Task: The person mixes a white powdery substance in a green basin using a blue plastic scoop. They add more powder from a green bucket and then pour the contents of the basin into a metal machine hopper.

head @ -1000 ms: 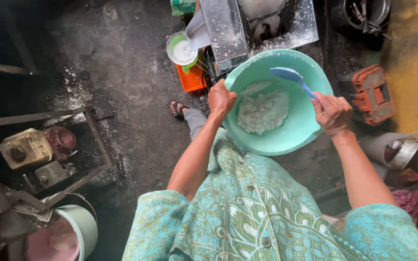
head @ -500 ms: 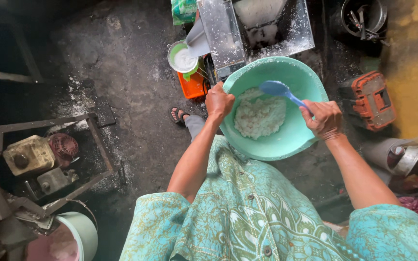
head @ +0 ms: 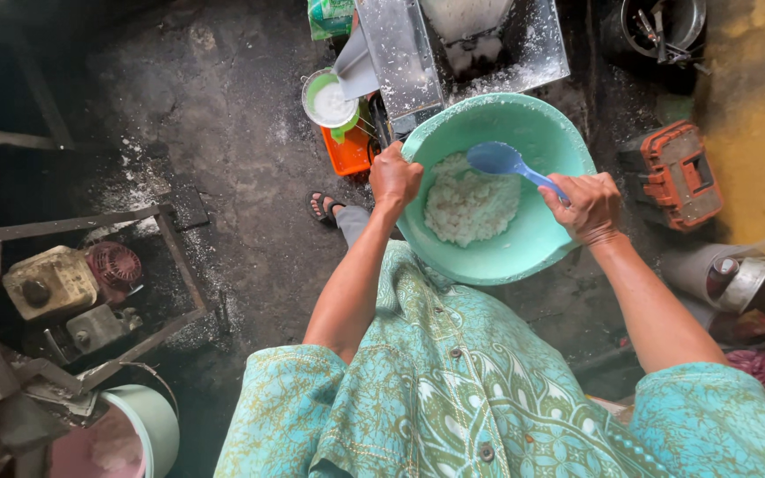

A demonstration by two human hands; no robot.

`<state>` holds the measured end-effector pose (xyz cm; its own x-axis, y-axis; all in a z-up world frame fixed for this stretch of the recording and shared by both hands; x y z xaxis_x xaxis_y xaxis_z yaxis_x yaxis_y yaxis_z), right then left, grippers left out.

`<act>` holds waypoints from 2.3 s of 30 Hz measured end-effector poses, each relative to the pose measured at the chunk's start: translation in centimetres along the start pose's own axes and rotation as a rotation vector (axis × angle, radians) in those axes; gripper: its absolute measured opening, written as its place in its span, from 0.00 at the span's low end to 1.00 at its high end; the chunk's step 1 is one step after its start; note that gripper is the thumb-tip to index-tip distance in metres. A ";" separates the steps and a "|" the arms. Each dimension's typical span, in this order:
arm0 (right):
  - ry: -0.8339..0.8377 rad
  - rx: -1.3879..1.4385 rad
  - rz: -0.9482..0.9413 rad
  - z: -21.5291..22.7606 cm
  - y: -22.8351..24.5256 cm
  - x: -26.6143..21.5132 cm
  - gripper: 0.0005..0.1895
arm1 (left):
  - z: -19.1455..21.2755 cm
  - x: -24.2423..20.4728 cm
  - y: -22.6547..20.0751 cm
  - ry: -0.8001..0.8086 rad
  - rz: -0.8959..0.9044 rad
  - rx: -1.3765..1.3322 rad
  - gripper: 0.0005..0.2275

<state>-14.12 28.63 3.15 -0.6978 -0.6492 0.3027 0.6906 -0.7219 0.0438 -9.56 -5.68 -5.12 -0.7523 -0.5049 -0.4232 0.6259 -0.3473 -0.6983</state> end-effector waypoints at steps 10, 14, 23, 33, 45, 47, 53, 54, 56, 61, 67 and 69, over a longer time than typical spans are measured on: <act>-0.012 -0.014 -0.011 0.1 -0.2 0.0 0.12 | 0.8 -0.4 -0.8 -0.013 0.027 -0.005 0.09; -0.021 -0.010 -0.023 0.1 -0.3 -0.1 0.13 | 0.8 -0.5 -0.9 0.010 0.024 0.017 0.10; -0.035 -0.012 -0.035 -0.1 -0.5 -0.5 0.14 | 0.3 0.0 -0.3 0.005 -0.001 -0.026 0.06; -0.031 0.021 -0.056 -0.3 -0.8 -0.5 0.14 | -0.8 0.9 1.0 0.006 0.002 -0.041 0.05; -0.018 0.078 -0.089 -0.9 -1.5 -1.0 0.16 | -1.0 1.1 0.9 0.007 -0.027 -0.021 0.05; -0.022 0.074 -0.089 -0.9 -1.5 -1.0 0.16 | -1.0 1.0 0.6 0.018 -0.018 0.000 0.06; -0.025 0.079 -0.091 -1.0 -1.6 -1.0 0.16 | -0.8 1.0 0.6 0.032 0.013 0.026 0.08; -0.023 0.084 -0.091 -1.0 -1.6 -1.0 0.16 | -0.9 1.0 0.8 0.029 0.021 0.004 0.07; -0.020 0.088 -0.090 -0.9 -1.7 -0.8 0.16 | -0.2 0.5 -0.3 0.042 0.020 0.032 0.09; -0.021 0.081 -0.084 -0.9 -1.6 -1.0 0.16 | -1.1 1.2 0.9 0.033 0.030 0.044 0.09; -0.025 0.072 -0.082 -1.0 -1.6 -0.9 0.16 | -0.9 1.0 0.4 0.047 0.031 0.067 0.11; -0.019 0.074 -0.085 -0.8 -1.5 -0.7 0.16 | -1.3 1.3 0.9 0.054 0.041 0.080 0.11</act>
<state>-14.76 29.96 2.11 -0.7509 -0.5815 0.3132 0.6421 -0.7538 0.1399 -10.30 -5.60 -7.07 -0.7343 -0.4776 -0.4823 0.6691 -0.3900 -0.6325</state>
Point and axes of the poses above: each hand's wrist, its own x-axis towards the middle knuckle, its own z-axis out of the back of the hand, y = z × x, the point moved 10 cm from there along x, towards the middle knuckle, and after that the axes turned 1 degree about z, right-handed, at the moved point
